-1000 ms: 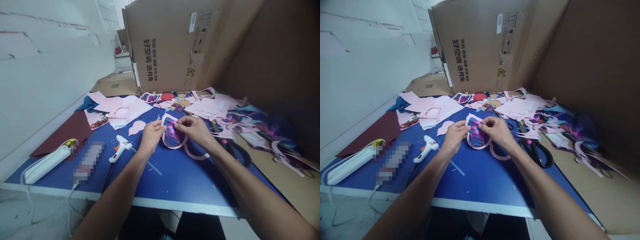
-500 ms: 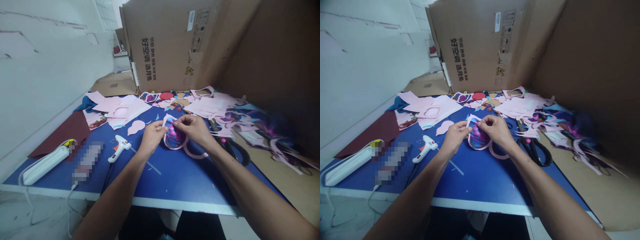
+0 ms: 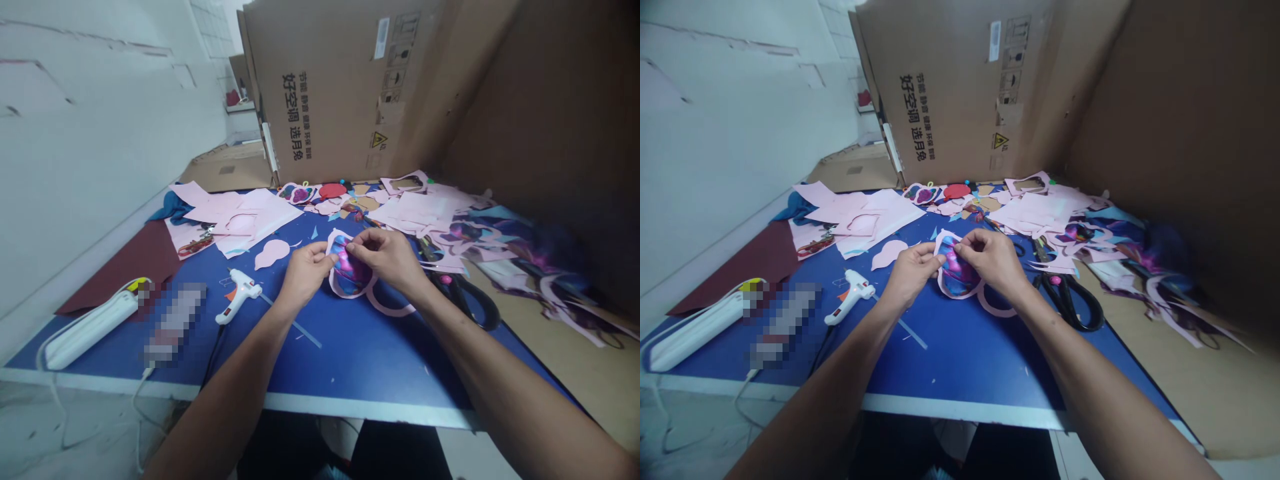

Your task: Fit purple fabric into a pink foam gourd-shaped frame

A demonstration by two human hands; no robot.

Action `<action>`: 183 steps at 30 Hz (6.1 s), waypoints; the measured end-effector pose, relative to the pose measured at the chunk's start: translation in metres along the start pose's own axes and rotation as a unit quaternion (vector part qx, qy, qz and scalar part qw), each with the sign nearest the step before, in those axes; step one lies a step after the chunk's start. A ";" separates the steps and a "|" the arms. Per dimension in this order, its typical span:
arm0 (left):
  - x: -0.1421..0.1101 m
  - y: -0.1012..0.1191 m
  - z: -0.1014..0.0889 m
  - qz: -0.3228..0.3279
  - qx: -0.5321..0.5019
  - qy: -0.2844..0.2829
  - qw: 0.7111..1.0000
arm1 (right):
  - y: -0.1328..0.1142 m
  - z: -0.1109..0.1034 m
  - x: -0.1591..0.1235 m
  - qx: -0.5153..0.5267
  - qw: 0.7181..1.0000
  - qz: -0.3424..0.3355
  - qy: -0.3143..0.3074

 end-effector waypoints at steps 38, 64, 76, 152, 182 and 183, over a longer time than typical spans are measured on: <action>-0.001 -0.007 -0.005 -0.056 -0.027 0.008 0.998 | 0.010 0.000 0.007 0.124 0.977 0.131 -0.117; 0.001 -0.015 -0.006 -0.052 -0.055 0.064 0.995 | 0.007 0.011 0.002 0.105 0.973 0.136 -0.155; 0.000 -0.019 -0.006 -0.039 -0.051 0.069 0.996 | 0.009 0.013 0.000 0.090 0.970 0.142 -0.174; 0.008 -0.007 -0.029 0.065 -0.047 0.198 0.977 | 0.006 0.007 0.004 0.125 0.980 0.096 -0.123; -0.001 -0.013 -0.004 -0.020 0.004 0.022 1.000 | 0.000 0.011 0.000 0.067 0.985 0.053 -0.151; -0.002 -0.013 -0.004 -0.022 0.003 0.022 0.999 | 0.000 0.011 0.000 0.061 0.986 0.050 -0.149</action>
Point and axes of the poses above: each hand's wrist, its own x-axis towards the middle knuckle, its own z-axis out of the palm, y = z × x, the point moved 4 cm from there along x, towards the middle knuckle, and after that the axes turned 12 degrees about z, right-handed, at the moved point
